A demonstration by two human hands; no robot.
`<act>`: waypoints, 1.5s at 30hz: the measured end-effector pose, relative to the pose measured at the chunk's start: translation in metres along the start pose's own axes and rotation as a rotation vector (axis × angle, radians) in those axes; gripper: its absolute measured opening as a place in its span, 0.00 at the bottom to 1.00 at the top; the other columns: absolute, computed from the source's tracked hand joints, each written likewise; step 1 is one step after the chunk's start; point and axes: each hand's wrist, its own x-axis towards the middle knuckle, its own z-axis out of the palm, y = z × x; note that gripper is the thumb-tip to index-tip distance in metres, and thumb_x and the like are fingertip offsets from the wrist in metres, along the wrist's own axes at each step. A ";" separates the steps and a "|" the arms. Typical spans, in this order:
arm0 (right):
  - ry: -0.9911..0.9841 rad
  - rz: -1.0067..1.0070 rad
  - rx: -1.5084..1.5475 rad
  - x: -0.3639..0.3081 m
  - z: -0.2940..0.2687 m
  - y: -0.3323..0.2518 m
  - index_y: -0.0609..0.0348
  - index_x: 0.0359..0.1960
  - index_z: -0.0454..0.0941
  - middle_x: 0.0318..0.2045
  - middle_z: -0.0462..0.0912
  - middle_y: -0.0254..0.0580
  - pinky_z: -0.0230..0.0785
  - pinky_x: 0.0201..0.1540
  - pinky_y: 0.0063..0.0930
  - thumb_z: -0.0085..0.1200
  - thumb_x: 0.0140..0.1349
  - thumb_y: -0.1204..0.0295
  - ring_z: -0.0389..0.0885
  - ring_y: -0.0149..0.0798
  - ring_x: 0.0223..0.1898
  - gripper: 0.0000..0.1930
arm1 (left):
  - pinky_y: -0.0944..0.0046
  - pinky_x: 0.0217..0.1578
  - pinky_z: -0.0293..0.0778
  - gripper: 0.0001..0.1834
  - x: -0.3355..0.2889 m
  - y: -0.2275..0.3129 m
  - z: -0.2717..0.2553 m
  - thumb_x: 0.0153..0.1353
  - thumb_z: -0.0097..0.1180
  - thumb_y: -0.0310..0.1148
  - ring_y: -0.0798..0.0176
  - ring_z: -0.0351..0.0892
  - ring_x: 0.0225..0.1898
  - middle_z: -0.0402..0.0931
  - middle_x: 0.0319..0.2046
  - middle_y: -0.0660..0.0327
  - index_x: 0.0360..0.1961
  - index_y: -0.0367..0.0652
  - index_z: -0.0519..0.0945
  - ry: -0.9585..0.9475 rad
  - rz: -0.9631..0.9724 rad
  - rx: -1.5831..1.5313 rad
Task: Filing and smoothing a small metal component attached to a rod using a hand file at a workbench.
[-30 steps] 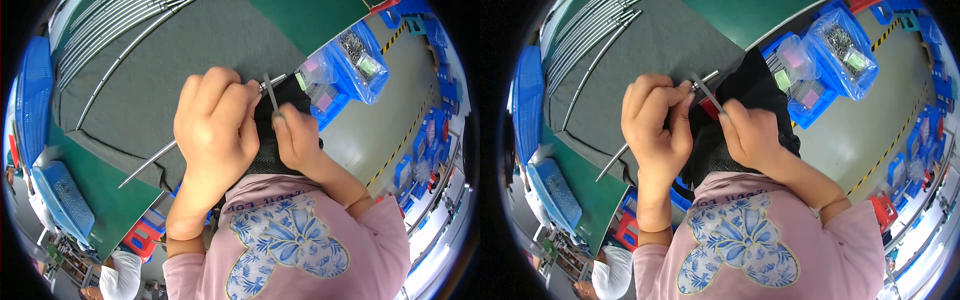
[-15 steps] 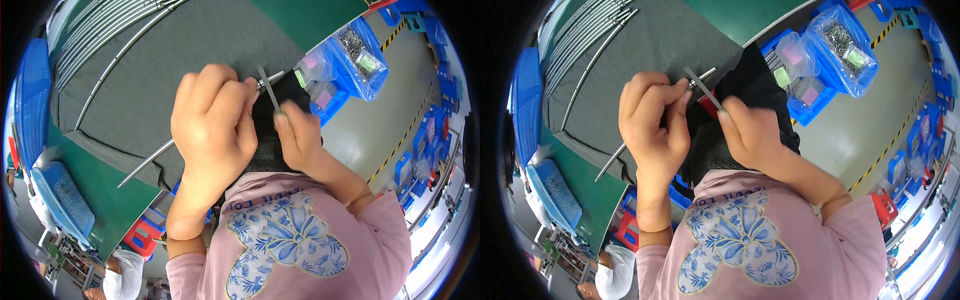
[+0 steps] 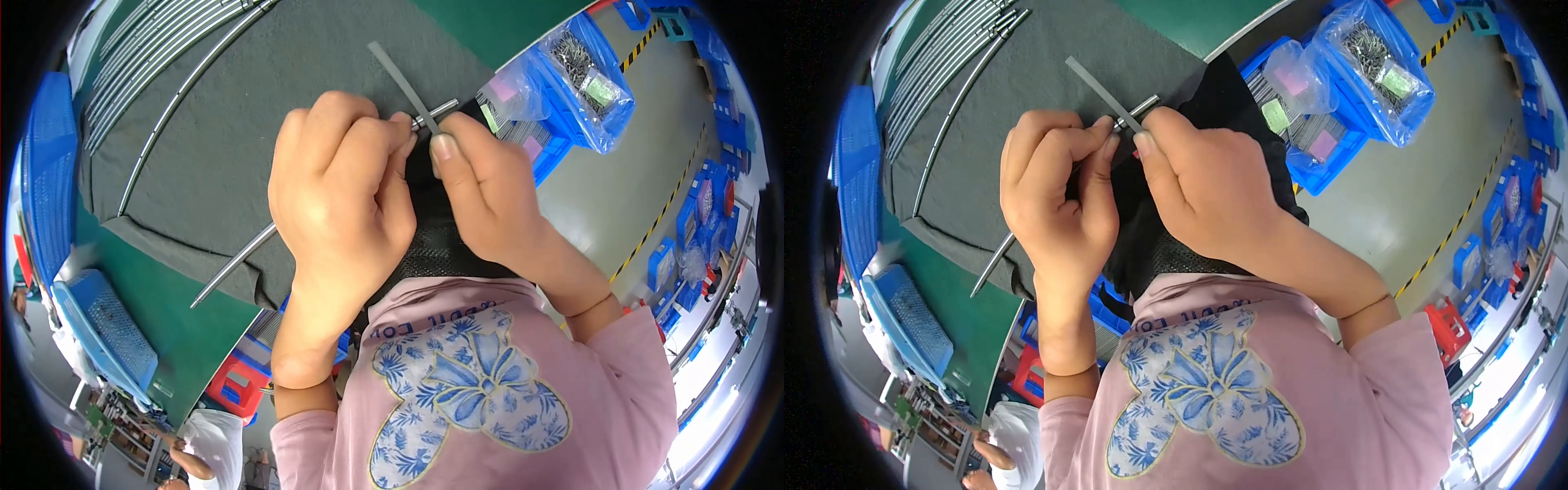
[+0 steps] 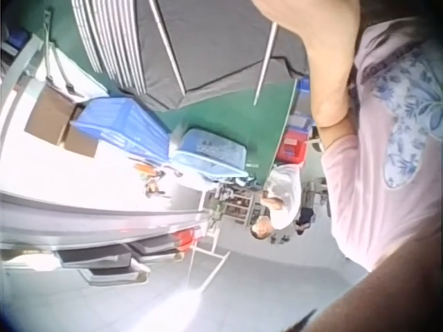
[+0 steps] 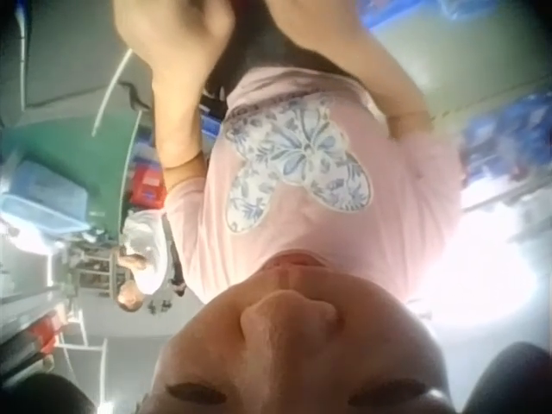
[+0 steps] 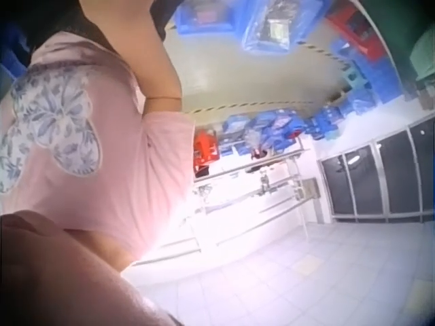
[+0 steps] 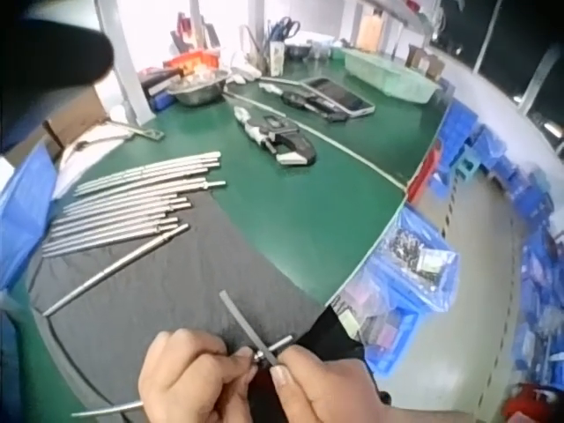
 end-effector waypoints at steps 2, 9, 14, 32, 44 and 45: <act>0.100 -0.020 -0.075 -0.022 0.011 0.013 0.59 0.30 0.70 0.11 0.70 0.47 0.59 0.16 0.40 0.47 0.61 0.71 0.73 0.51 0.14 0.05 | 0.63 0.23 0.64 0.08 0.002 -0.002 0.000 0.39 0.60 0.19 0.58 0.66 0.23 0.69 0.24 0.63 0.23 0.41 0.76 -0.001 0.001 -0.019; 0.127 -0.099 -0.009 -0.008 0.017 0.015 0.59 0.30 0.70 0.11 0.70 0.44 0.59 0.15 0.37 0.47 0.60 0.72 0.73 0.48 0.13 0.05 | 0.63 0.23 0.64 0.08 -0.001 -0.001 0.000 0.39 0.59 0.19 0.58 0.66 0.24 0.69 0.24 0.63 0.22 0.41 0.75 -0.008 0.006 -0.006; 0.047 -0.058 -0.134 -0.032 0.009 0.030 0.57 0.29 0.69 0.12 0.71 0.42 0.59 0.15 0.36 0.48 0.60 0.72 0.73 0.46 0.13 0.04 | 0.62 0.23 0.63 0.08 0.000 -0.002 0.002 0.39 0.59 0.19 0.58 0.65 0.23 0.69 0.24 0.62 0.22 0.41 0.75 -0.012 0.007 -0.007; 0.371 -0.285 -0.468 0.072 -0.054 -0.010 0.59 0.30 0.74 0.18 0.76 0.47 0.66 0.22 0.33 0.53 0.55 0.75 0.78 0.48 0.21 0.03 | 0.63 0.23 0.63 0.07 0.002 -0.001 -0.003 0.41 0.61 0.21 0.59 0.66 0.23 0.70 0.24 0.61 0.23 0.40 0.77 -0.038 -0.064 0.050; 0.370 0.172 0.427 0.003 -0.001 0.048 0.64 0.36 0.74 0.21 0.76 0.35 0.65 0.28 0.21 0.54 0.60 0.66 0.74 0.28 0.24 0.12 | 0.62 0.25 0.64 0.07 0.002 -0.004 -0.005 0.43 0.60 0.21 0.58 0.68 0.25 0.70 0.25 0.60 0.25 0.40 0.77 -0.070 -0.025 0.049; 0.354 0.172 0.662 0.007 0.003 0.040 0.67 0.36 0.74 0.23 0.77 0.35 0.65 0.29 0.17 0.54 0.61 0.68 0.74 0.26 0.25 0.11 | 0.62 0.25 0.64 0.07 0.002 -0.003 -0.004 0.43 0.60 0.21 0.58 0.68 0.25 0.70 0.25 0.60 0.25 0.40 0.77 -0.074 -0.021 0.046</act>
